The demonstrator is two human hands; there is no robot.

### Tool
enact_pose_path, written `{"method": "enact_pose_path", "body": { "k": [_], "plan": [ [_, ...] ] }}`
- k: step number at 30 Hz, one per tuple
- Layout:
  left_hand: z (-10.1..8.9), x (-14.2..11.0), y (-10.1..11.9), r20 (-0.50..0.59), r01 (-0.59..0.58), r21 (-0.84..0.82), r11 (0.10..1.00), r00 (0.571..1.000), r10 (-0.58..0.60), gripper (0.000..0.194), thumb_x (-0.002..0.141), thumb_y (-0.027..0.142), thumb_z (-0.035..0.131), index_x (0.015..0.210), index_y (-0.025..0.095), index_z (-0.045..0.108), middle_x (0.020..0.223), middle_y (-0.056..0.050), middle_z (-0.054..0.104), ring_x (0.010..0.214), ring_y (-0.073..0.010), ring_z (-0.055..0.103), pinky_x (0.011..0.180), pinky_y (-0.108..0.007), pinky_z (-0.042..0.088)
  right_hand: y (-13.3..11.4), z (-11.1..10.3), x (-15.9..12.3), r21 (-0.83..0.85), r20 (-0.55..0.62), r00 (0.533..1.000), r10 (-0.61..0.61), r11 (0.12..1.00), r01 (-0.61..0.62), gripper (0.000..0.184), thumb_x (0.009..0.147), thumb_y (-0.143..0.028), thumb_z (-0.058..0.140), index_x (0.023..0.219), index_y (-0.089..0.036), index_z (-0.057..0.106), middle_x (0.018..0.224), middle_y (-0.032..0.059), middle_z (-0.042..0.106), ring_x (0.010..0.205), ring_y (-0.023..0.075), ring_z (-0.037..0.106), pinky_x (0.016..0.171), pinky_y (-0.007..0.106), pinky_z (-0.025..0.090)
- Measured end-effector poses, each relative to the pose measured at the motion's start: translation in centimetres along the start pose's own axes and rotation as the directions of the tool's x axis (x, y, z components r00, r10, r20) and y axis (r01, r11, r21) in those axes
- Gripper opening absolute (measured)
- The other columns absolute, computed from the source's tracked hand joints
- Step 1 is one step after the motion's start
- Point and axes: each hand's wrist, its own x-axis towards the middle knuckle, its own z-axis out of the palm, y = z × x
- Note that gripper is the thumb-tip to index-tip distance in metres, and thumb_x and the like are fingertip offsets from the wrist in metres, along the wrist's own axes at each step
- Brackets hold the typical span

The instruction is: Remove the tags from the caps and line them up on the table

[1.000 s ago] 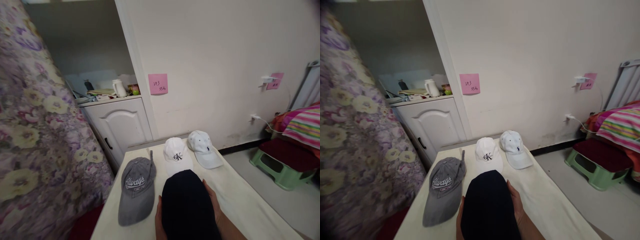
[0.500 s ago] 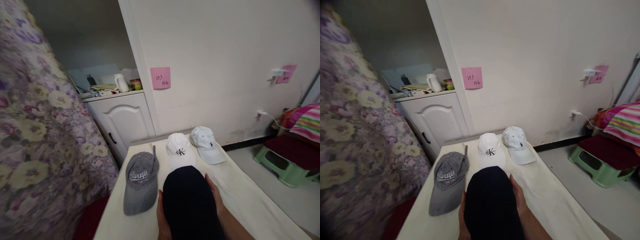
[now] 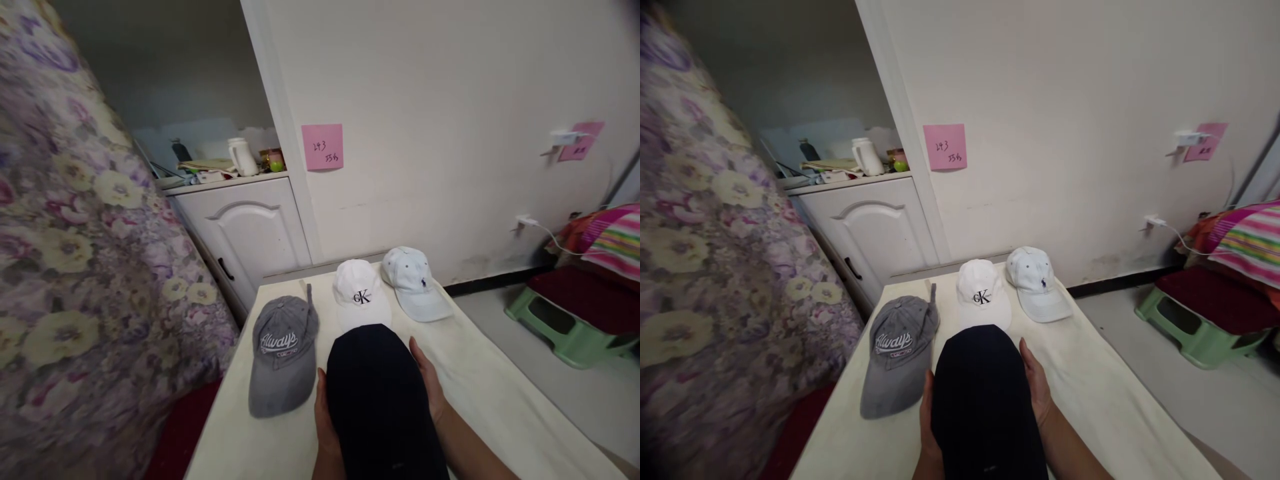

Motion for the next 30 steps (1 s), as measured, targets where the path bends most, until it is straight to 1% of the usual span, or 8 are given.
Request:
{"method": "enact_pose_path", "body": {
  "k": [4, 9, 14, 18, 21, 24, 26, 30],
  "plan": [
    [-0.6, 0.1, -0.2, 0.0, -0.028, -0.013, 1.0, 1.0, 0.028, 0.08, 0.095, 0.071, 0.017, 0.131, 0.02, 0.068, 0.133, -0.006, 0.07, 0.146, -0.0288, 0.039, 0.125, -0.036, 0.014, -0.3, 0.2, 0.0, 0.028, 0.001, 1.0, 0.018, 0.999, -0.018, 0.052, 0.088, -0.064, 0.057, 0.102, -0.019, 0.079, 0.09, 0.0088, 0.084, 0.108, 0.0339, 0.071, 0.099, 0.05, 0.051],
    [0.2, 0.3, -0.5, -0.037, -0.034, -0.021, 0.999, 0.999, 0.033, 0.084, 0.096, 0.071, 0.013, 0.133, 0.017, 0.066, 0.137, -0.008, 0.067, 0.146, -0.0289, 0.039, 0.124, -0.037, 0.013, -0.4, 0.5, -0.1, 0.054, -0.009, 0.999, 0.035, 0.998, -0.034, 0.052, 0.091, -0.063, 0.054, 0.105, -0.018, 0.078, 0.083, 0.0066, 0.083, 0.097, 0.0291, 0.075, 0.098, 0.046, 0.052],
    [0.1, 0.4, -0.7, -0.077, -0.001, -0.02, 1.0, 0.997, 0.0, 0.076, 0.097, 0.069, 0.02, 0.139, 0.019, 0.06, 0.147, -0.007, 0.059, 0.147, -0.0291, 0.036, 0.124, -0.039, 0.015, -0.2, -0.9, 0.3, 0.07, -0.018, 0.997, 0.079, 0.995, -0.077, 0.057, 0.092, -0.062, 0.054, 0.11, -0.012, 0.075, 0.09, 0.01, 0.083, 0.092, 0.0278, 0.076, 0.094, 0.044, 0.054],
    [-0.5, 0.2, -1.0, -0.113, 0.025, -0.014, 1.0, 0.993, -0.026, 0.076, 0.096, 0.069, 0.026, 0.14, 0.016, 0.058, 0.146, -0.008, 0.06, 0.148, -0.0287, 0.036, 0.125, -0.04, 0.016, -0.2, -2.2, 0.3, 0.079, -0.032, 0.996, 0.082, 0.994, -0.079, 0.047, 0.094, -0.055, 0.058, 0.105, -0.013, 0.075, 0.087, 0.0061, 0.083, 0.083, 0.0224, 0.077, 0.089, 0.039, 0.056],
    [-0.6, -0.2, -1.1, -0.137, 0.024, -0.004, 1.0, 0.99, -0.024, 0.073, 0.098, 0.066, 0.027, 0.139, 0.015, 0.06, 0.143, -0.008, 0.063, 0.148, -0.0268, 0.037, 0.126, -0.039, 0.016, -0.4, -2.7, -0.1, 0.061, -0.035, 0.996, 0.083, 0.995, -0.081, 0.04, 0.095, -0.052, 0.059, 0.102, -0.014, 0.074, 0.087, 0.0042, 0.082, 0.078, 0.0197, 0.076, 0.087, 0.041, 0.057],
    [-0.4, -1.1, -1.1, -0.157, 0.003, 0.012, 1.0, 0.988, -0.001, 0.068, 0.1, 0.061, 0.027, 0.139, 0.015, 0.06, 0.142, -0.007, 0.064, 0.147, -0.025, 0.038, 0.125, -0.038, 0.018, -0.6, -2.7, -0.8, 0.028, -0.035, 0.996, 0.077, 0.997, -0.076, 0.036, 0.097, -0.046, 0.059, 0.098, -0.013, 0.074, 0.084, 0.0043, 0.082, 0.078, 0.0189, 0.076, 0.087, 0.04, 0.057],
    [-0.2, -2.0, -1.1, -0.169, -0.028, 0.021, 0.999, 0.985, 0.031, 0.061, 0.103, 0.055, 0.028, 0.135, 0.018, 0.063, 0.139, -0.005, 0.066, 0.146, -0.0233, 0.041, 0.125, -0.036, 0.019, -0.7, -2.5, -1.5, 0.005, -0.032, 0.998, 0.053, 0.999, -0.052, 0.036, 0.098, -0.043, 0.058, 0.1, -0.011, 0.074, 0.085, 0.0066, 0.082, 0.082, 0.0193, 0.077, 0.09, 0.036, 0.055],
    [0.2, -4.0, -1.2, -0.181, -0.071, 0.035, 0.997, 0.98, 0.076, 0.055, 0.105, 0.046, 0.027, 0.129, 0.019, 0.069, 0.134, -0.004, 0.071, 0.143, -0.0224, 0.045, 0.125, -0.036, 0.021, -0.4, -2.2, -3.2, -0.034, -0.031, 0.999, -0.02, 0.999, 0.019, 0.035, 0.098, -0.037, 0.06, 0.109, -0.006, 0.073, 0.097, 0.0126, 0.082, 0.095, 0.0192, 0.076, 0.094, 0.029, 0.052]
  ]
}}
